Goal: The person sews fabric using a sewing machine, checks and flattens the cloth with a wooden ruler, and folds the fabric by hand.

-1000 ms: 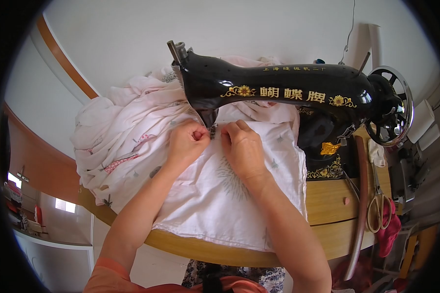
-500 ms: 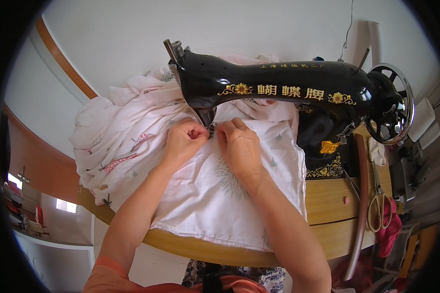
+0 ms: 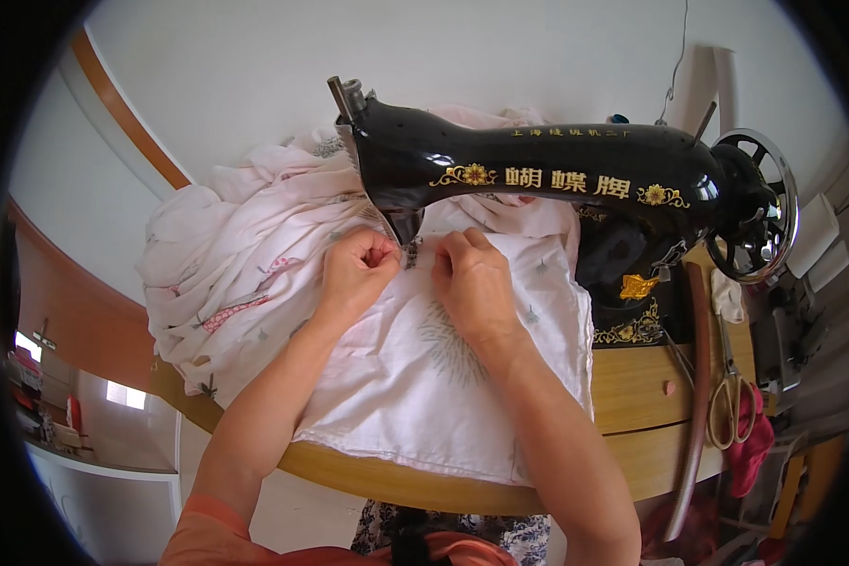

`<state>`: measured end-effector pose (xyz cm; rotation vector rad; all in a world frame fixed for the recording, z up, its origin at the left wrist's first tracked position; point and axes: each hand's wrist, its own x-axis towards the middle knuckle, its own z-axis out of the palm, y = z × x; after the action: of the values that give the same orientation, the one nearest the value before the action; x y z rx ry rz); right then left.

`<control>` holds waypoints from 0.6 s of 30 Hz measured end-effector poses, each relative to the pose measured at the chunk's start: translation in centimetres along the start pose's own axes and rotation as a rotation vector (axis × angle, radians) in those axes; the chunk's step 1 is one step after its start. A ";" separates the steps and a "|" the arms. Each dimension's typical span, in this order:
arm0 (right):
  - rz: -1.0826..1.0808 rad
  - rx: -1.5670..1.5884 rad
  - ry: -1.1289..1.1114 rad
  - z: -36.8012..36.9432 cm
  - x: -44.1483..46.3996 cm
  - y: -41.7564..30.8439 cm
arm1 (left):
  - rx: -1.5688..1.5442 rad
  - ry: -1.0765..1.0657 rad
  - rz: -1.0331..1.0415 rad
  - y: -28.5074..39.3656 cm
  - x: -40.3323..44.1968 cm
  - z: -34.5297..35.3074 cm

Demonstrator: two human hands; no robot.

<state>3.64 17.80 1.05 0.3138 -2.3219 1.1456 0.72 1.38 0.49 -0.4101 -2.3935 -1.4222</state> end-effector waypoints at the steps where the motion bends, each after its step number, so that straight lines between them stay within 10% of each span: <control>1: 0.002 -0.004 -0.002 0.0 0.0 0.0 | -0.025 0.006 -0.009 0.0 0.0 0.0; 18: -0.010 -0.004 0.032 0.2 -0.1 0.0 | -0.162 0.029 -0.058 -0.5 0.0 0.1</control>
<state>3.66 17.65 0.96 0.3033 -2.2918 1.1328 0.54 1.25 0.07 -0.3597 -2.2932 -1.6428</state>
